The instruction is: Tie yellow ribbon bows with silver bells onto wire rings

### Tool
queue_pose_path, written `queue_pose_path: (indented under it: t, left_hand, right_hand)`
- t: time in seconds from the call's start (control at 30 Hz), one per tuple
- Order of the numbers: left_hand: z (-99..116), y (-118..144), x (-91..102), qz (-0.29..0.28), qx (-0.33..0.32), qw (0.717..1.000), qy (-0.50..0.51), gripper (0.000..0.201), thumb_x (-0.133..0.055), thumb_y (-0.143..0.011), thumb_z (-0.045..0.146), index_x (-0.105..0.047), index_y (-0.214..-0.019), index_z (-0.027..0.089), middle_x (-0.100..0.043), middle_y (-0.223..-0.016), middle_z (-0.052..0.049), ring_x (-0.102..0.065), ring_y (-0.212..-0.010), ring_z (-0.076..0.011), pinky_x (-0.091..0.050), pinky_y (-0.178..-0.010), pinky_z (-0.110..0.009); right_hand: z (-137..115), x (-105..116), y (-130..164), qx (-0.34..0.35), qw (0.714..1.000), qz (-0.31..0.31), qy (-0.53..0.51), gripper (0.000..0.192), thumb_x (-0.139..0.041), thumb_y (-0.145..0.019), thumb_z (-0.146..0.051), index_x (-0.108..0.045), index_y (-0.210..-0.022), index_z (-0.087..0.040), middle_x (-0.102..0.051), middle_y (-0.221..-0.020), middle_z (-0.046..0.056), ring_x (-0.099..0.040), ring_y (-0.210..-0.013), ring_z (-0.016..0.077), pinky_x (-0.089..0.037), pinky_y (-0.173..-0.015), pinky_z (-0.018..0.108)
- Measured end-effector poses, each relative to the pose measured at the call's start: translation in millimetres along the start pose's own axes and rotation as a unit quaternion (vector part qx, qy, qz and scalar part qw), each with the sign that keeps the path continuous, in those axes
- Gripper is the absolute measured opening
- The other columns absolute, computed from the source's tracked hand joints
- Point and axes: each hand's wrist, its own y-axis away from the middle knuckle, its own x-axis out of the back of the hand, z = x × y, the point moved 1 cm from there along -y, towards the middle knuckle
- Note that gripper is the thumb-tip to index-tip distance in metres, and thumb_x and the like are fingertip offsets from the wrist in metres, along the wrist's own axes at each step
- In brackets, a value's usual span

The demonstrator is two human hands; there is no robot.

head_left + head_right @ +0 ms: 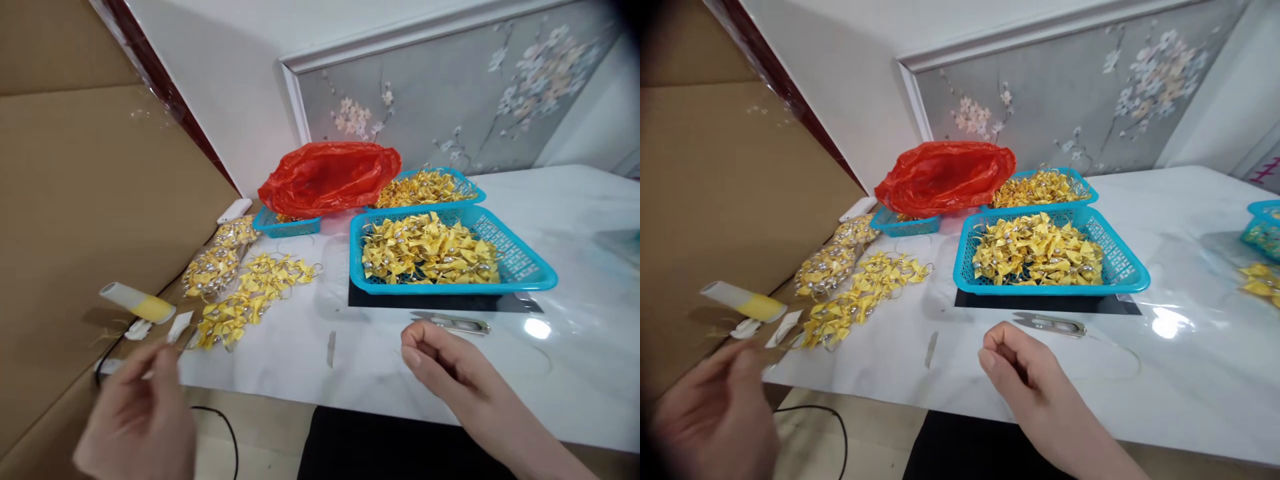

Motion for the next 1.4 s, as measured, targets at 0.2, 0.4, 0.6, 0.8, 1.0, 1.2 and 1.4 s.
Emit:
queue_pose_path:
  t: [0.2, 0.4, 0.6, 0.8, 1.0, 1.2, 1.4]
  left_hand:
    - [93.2, 82.9, -51.4, -0.464, 0.32, 0.72, 0.405, 0.041, -0.061, -0.088, 0.056, -0.074, -0.108, 0.023, -0.072, -0.118, -0.01, -0.07, -0.085, -0.0206, -0.057, -0.073, -0.032]
    - [122.7, 94.8, -68.1, -0.486, 0.419, 0.594, 0.485, 0.034, -0.084, -0.071, 0.045, -0.079, -0.08, 0.013, -0.075, -0.076, -0.008, -0.067, -0.064, -0.0134, -0.05, -0.055, -0.019]
    - [117.5, 90.6, -71.4, -0.483, 0.351, 0.648, 0.473, 0.028, -0.084, -0.073, 0.039, -0.072, -0.064, 0.016, -0.064, -0.061, 0.0, -0.051, -0.051, -0.0071, -0.041, -0.05, -0.016]
    - [111.9, 75.1, -63.0, -0.458, 0.384, 0.577, 0.556, 0.027, -0.085, -0.069, 0.039, -0.065, -0.06, 0.022, -0.065, -0.092, -0.002, -0.061, -0.098, -0.0211, -0.056, -0.079, -0.03]
    - [109.7, 71.2, -67.9, -0.446, 0.299, 0.669, 0.514, 0.014, -0.086, -0.069, 0.032, -0.077, -0.061, 0.026, -0.067, -0.075, 0.002, -0.059, -0.066, -0.0109, -0.052, -0.066, -0.02]
    - [115.9, 80.2, -65.4, -0.549, -0.066, 0.772, 0.315, 0.024, -0.062, -0.089, 0.015, -0.084, -0.088, 0.024, -0.08, -0.092, -0.01, -0.074, -0.086, -0.0226, -0.056, -0.079, -0.029]
    - [114.4, 88.8, -57.5, -0.562, -0.115, 0.773, 0.271, 0.027, -0.058, -0.092, 0.016, -0.082, -0.102, 0.025, -0.08, -0.106, -0.01, -0.074, -0.099, -0.0254, -0.056, -0.088, -0.032]
  right_hand:
    - [-18.1, 4.7, 3.5, 0.021, 0.997, -0.062, -0.033, 0.036, -0.048, -0.1, -0.05, -0.047, -0.079, -0.02, -0.034, -0.067, -0.006, -0.028, -0.059, 0.0101, -0.024, -0.05, 0.022]
    - [-22.0, 13.9, 4.3, 0.047, 0.997, -0.045, -0.034, 0.034, -0.047, -0.1, -0.048, -0.048, -0.081, -0.02, -0.041, -0.068, -0.005, -0.036, -0.06, 0.0098, -0.03, -0.052, 0.021]
    - [-19.6, 16.4, 3.9, 0.061, 0.998, -0.022, 0.014, 0.032, -0.045, -0.101, -0.044, -0.046, -0.08, -0.021, -0.041, -0.067, -0.005, -0.038, -0.059, 0.0105, -0.033, -0.052, 0.021]
    - [-6.9, 15.8, 4.8, 0.144, 0.962, 0.006, 0.231, 0.015, -0.042, -0.101, -0.023, -0.055, -0.093, -0.022, -0.054, -0.068, -0.004, -0.05, -0.06, 0.0119, -0.037, -0.058, 0.024]
    - [-1.2, 17.7, 17.5, 0.197, 0.927, -0.023, 0.318, 0.026, -0.038, -0.101, -0.017, -0.056, -0.083, -0.021, -0.053, -0.065, -0.002, -0.054, -0.058, 0.0129, -0.037, -0.055, 0.024]
    - [-18.9, 21.9, 21.5, 0.317, 0.879, 0.037, 0.354, 0.021, -0.043, -0.098, -0.012, -0.054, -0.082, -0.021, -0.054, -0.06, -0.003, -0.052, -0.049, 0.0111, -0.04, -0.048, 0.022]
    - [-12.0, 16.8, 20.8, 0.305, 0.893, 0.004, 0.332, 0.025, -0.043, -0.098, -0.017, -0.055, -0.077, -0.023, -0.057, -0.057, -0.002, -0.054, -0.047, 0.0125, -0.041, -0.044, 0.024]
